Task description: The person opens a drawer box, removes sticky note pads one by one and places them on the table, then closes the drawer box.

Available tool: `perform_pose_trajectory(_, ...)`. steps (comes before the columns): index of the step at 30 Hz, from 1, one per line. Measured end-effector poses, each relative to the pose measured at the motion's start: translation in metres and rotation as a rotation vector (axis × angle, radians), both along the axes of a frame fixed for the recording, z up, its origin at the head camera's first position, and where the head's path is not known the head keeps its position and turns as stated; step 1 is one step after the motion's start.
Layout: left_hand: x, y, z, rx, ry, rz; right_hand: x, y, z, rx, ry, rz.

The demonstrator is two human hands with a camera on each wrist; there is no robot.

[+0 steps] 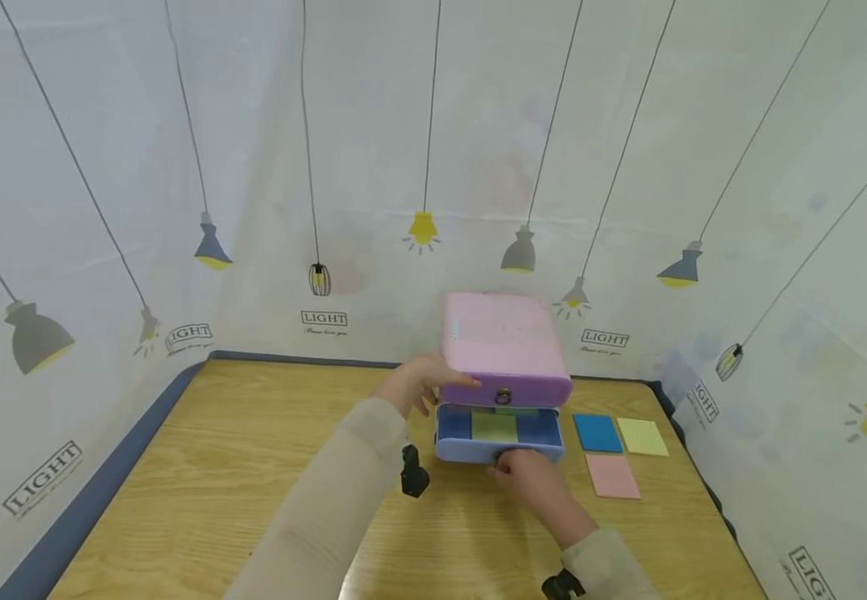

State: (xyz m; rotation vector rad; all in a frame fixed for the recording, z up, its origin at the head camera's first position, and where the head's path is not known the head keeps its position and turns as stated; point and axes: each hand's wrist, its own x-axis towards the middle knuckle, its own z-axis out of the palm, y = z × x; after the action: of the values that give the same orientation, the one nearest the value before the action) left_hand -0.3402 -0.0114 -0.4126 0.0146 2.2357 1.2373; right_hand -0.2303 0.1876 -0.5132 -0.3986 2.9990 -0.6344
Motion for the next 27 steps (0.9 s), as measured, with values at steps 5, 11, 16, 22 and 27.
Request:
perform_pose_trajectory(5, -0.001, 0.001, -0.001, 0.003, -0.017, 0.013, 0.008, 0.000, 0.003, 0.016, -0.023, 0.038)
perform_pose_trajectory(11, -0.001, 0.001, -0.002, -0.018, -0.013, 0.001, 0.017, 0.002, 0.004, 0.037, -0.030, 0.076)
perform_pose_trajectory(16, -0.002, 0.000, -0.002, 0.012, -0.026, 0.003, 0.028, 0.003, 0.002, 0.056, -0.028, 0.087)
perform_pose_trajectory(22, -0.001, 0.000, -0.003, 0.015, -0.015, 0.012, 0.039, 0.003, -0.001, 0.066, 0.006, 0.073)
perform_pose_trajectory(27, -0.001, 0.001, -0.004, 0.039, -0.021, 0.034, 0.047, 0.001, 0.000, 0.087, -0.011, 0.056)
